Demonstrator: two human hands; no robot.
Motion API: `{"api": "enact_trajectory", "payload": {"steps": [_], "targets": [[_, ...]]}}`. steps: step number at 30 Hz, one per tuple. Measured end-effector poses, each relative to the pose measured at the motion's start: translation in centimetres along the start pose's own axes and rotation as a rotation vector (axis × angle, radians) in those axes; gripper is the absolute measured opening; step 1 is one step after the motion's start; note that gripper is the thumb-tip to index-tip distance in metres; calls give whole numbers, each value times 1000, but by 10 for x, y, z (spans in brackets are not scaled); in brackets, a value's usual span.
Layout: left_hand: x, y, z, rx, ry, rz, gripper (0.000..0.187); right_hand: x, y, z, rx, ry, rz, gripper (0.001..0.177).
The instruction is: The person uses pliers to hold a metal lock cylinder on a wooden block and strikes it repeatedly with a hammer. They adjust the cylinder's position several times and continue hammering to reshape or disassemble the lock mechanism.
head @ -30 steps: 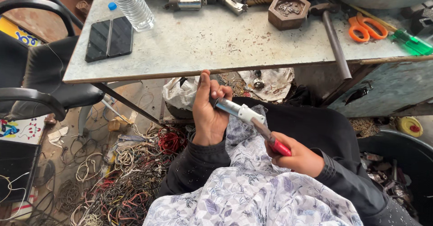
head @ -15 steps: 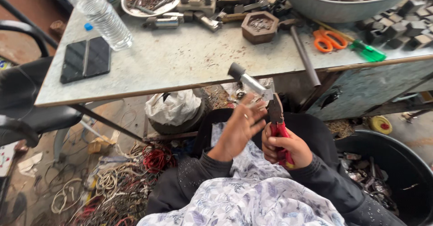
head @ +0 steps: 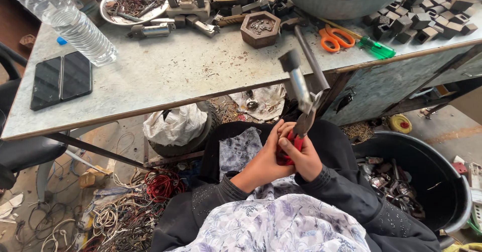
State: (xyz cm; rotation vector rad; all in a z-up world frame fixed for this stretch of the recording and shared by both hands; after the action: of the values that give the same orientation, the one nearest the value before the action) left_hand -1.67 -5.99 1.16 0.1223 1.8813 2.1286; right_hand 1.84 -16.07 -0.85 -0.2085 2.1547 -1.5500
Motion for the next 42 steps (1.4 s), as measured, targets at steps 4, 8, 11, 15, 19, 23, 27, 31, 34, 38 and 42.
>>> {"api": "enact_trajectory", "payload": {"steps": [4, 8, 11, 15, 19, 23, 27, 31, 34, 38, 42], "targets": [[6, 16, 10, -228, 126, -60, 115, -1, -32, -11, 430, -5, 170, 24], [10, 39, 14, -259, 166, -221, 98, -7, -74, -16, 896, -66, 270, 38], [15, 52, 15, -241, 154, -319, 93, -8, -92, -19, 1034, -148, 297, 42], [13, 50, 15, -186, 102, -226, 91, -5, -107, -16, 1048, -256, 374, 52], [18, 49, 4, -19, -83, -206, 94, -6, -111, 17, 863, -482, 102, 44], [23, 38, -18, 282, -329, -74, 91, -5, -149, 58, 395, -203, 18, 61], [29, 29, -36, 492, -459, 71, 95, 8, -183, 41, -142, -177, 221, 85], [33, 35, -41, 558, -508, 50, 97, 9, -177, 32, -95, -4, 229, 72], [30, 45, -37, 670, -474, -92, 89, 9, -173, 35, -202, 50, 275, 49], [24, 34, -34, 664, -373, -52, 49, 11, -165, 47, -222, 167, 262, 34], [21, 34, -27, 394, -298, -271, 23, 12, -164, 54, -134, 250, 279, 36]]}}
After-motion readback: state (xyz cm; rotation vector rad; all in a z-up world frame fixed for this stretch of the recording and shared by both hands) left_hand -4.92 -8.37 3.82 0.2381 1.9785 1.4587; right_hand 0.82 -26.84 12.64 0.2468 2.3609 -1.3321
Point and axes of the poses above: each hand's wrist, its own x-axis away from the middle knuckle, its own z-axis out of the back of the hand, y = z × x, the point moved 8 cm from there along -x, towards the middle knuckle, and after that the axes turned 1 degree about z, right-handed, at the moved point
